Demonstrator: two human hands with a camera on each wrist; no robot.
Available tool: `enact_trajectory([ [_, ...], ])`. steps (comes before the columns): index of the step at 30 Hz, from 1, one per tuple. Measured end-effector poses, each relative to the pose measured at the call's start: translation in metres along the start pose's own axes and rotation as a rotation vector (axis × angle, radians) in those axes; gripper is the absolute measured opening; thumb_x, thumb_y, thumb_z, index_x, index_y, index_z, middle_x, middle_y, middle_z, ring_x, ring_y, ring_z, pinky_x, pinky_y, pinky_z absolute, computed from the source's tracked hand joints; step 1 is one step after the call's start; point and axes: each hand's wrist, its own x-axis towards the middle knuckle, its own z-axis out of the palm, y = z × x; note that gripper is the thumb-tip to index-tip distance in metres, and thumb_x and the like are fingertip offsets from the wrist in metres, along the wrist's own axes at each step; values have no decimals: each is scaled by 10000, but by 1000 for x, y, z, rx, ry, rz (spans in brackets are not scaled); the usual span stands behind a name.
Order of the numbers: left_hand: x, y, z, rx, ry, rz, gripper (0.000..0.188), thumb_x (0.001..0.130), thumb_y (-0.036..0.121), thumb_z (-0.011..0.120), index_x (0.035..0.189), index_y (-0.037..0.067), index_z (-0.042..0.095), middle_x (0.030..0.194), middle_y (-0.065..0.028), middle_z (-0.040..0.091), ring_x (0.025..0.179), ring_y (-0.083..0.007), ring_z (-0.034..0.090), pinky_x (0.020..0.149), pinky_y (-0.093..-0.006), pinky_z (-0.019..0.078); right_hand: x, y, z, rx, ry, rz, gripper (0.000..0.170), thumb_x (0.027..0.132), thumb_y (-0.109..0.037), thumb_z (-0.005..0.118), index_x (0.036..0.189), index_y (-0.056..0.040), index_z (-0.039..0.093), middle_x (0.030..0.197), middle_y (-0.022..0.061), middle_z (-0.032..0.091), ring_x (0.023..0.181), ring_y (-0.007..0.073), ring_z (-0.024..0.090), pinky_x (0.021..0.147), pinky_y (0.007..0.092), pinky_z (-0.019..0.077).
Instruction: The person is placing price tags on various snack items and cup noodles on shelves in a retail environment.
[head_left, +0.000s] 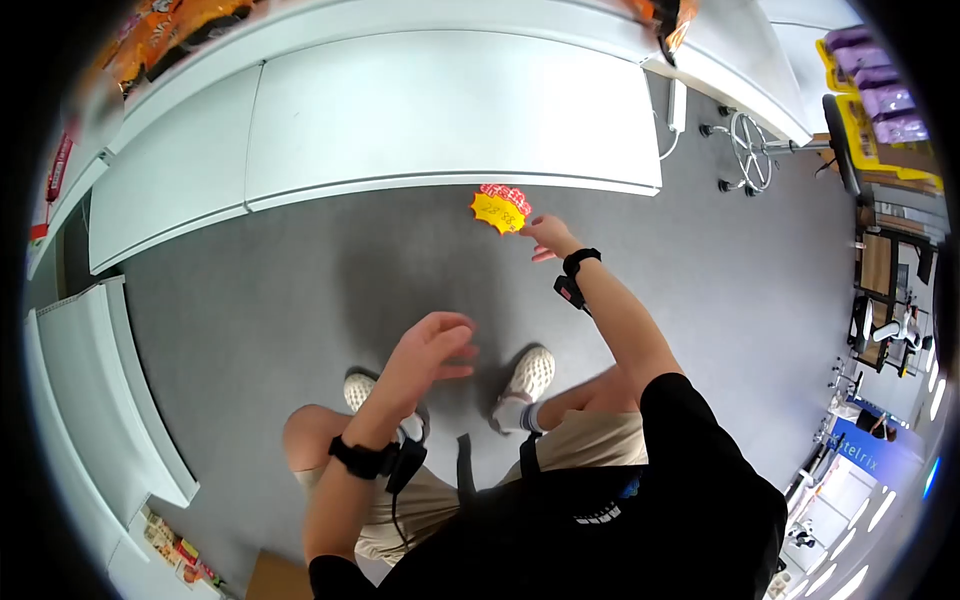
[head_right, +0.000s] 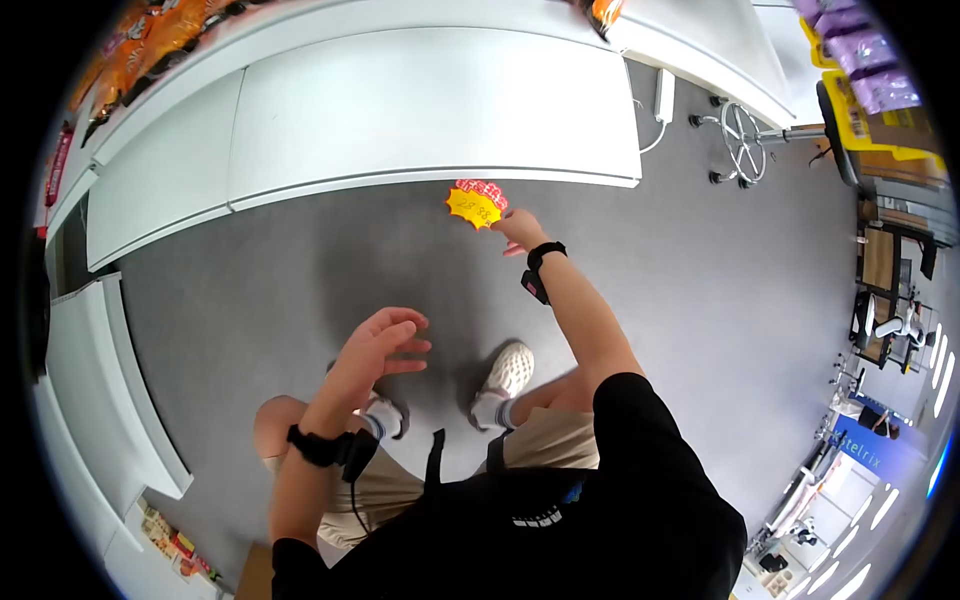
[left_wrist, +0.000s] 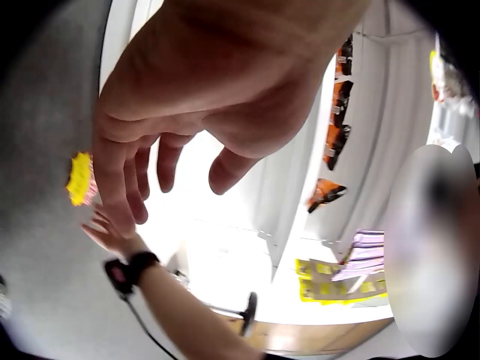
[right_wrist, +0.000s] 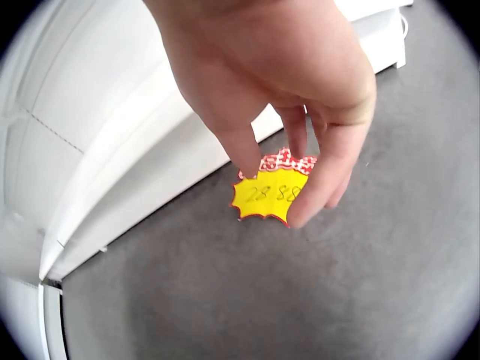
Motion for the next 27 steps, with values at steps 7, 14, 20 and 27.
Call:
enact_trajectory([
  [7, 3, 26, -4, 55, -172, 275, 322, 938, 302, 526, 1086, 19, 565, 1081, -142, 615, 941, -231, 631, 782, -386, 544, 107, 10, 19, -404, 274, -223, 677, 746, -429, 700, 1266, -37, 515, 1244, 147, 511, 1020, 315, 528, 757, 437, 519],
  [14, 27, 30, -12, 13, -176, 214, 305, 951, 310, 514, 1113, 59, 572, 1090, -108, 620, 973, -228, 619, 807, -412, 530, 102, 4, 56, -606, 311, -164, 1019, 683, -396, 801, 1439, -51, 212, 1419, 186, 327, 1152, 344, 544, 881, 388, 518],
  [20, 29, 27, -33, -32, -77, 304, 262, 944, 265, 521, 1071, 43, 576, 1071, -109, 627, 962, -218, 624, 784, -383, 541, 123, 10, 43, -610, 289, -212, 608, 632, -332, 827, 1077, 22, 612, 1099, 208, 627, 971, 317, 646, 786, 392, 548],
  [27, 32, 47, -64, 202, 286, 743, 333, 894, 217, 601, 1149, 11, 541, 1158, -132, 579, 1066, -211, 562, 884, -356, 483, 39, -75, 62, -997, 28, -645, 351, 748, -309, 664, 973, -41, 680, 948, 165, 672, 898, 325, 644, 745, 416, 514],
])
